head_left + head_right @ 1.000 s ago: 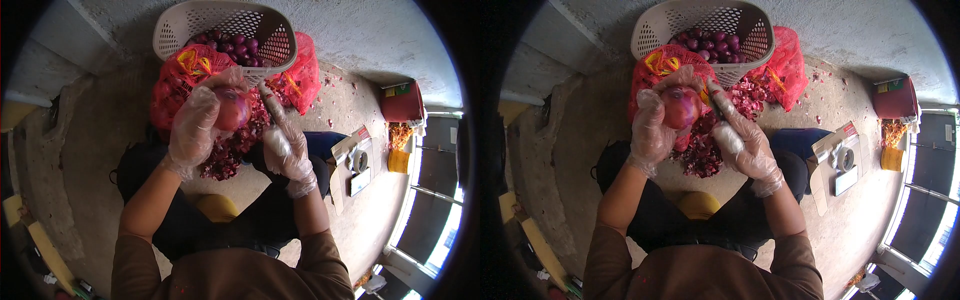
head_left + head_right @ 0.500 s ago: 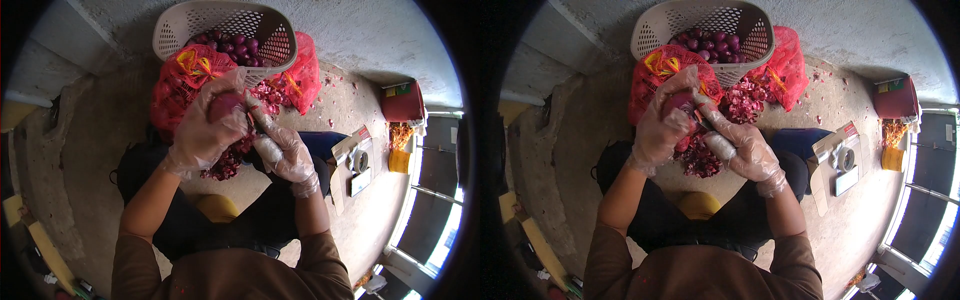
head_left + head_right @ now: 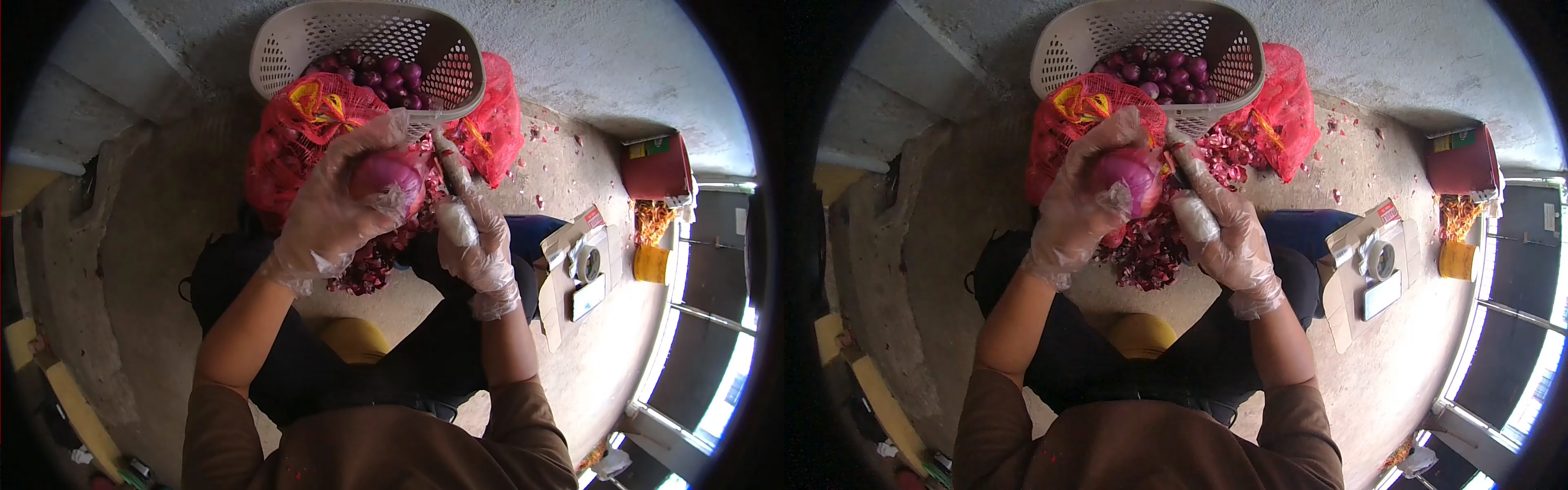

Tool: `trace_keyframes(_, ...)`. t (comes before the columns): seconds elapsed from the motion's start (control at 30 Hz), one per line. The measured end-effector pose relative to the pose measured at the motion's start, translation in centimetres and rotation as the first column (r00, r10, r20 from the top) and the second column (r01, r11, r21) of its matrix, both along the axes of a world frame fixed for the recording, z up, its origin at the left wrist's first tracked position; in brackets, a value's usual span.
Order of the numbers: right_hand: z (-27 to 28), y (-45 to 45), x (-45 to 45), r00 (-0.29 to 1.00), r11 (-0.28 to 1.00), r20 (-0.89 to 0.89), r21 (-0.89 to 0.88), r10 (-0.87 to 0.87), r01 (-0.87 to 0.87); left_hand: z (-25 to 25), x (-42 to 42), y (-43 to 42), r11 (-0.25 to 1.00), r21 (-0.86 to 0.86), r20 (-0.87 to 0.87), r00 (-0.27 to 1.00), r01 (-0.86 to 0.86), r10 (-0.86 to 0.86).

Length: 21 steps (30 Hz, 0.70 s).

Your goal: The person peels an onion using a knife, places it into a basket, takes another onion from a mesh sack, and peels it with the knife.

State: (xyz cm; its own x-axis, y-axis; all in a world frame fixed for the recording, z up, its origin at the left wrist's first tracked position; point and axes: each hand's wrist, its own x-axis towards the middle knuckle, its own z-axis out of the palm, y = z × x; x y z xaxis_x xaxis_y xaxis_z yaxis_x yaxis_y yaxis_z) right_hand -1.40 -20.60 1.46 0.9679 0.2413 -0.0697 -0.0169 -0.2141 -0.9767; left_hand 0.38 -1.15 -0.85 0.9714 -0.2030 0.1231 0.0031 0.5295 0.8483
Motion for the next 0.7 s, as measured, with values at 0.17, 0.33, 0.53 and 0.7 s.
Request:
trace_keyframes(0.17,0.0,-0.1,-0.1,0.995,0.986,-0.094,0.162,-0.019,0.035,0.0,0.0,0.0,0.999,-0.052,-0.049,0.999,0.014,-0.016)
trace_keyframes(0.33,-0.8,-0.1,0.5,0.988,0.937,0.097,0.315,0.124,-0.149,0.1,0.2,0.1,0.995,-0.093,-0.021,0.999,0.04,-0.042)
trace_keyframes(0.53,-1.1,-0.3,0.6,0.961,0.907,0.108,0.317,0.255,-0.276,0.5,0.0,0.6,0.994,-0.101,-0.069,0.996,0.049,-0.056)
trace_keyframes(0.7,-0.8,-0.5,-0.1,0.959,0.926,0.012,0.256,0.282,-0.276,0.5,-0.7,-0.2,0.994,-0.061,-0.078,0.992,0.092,-0.096)
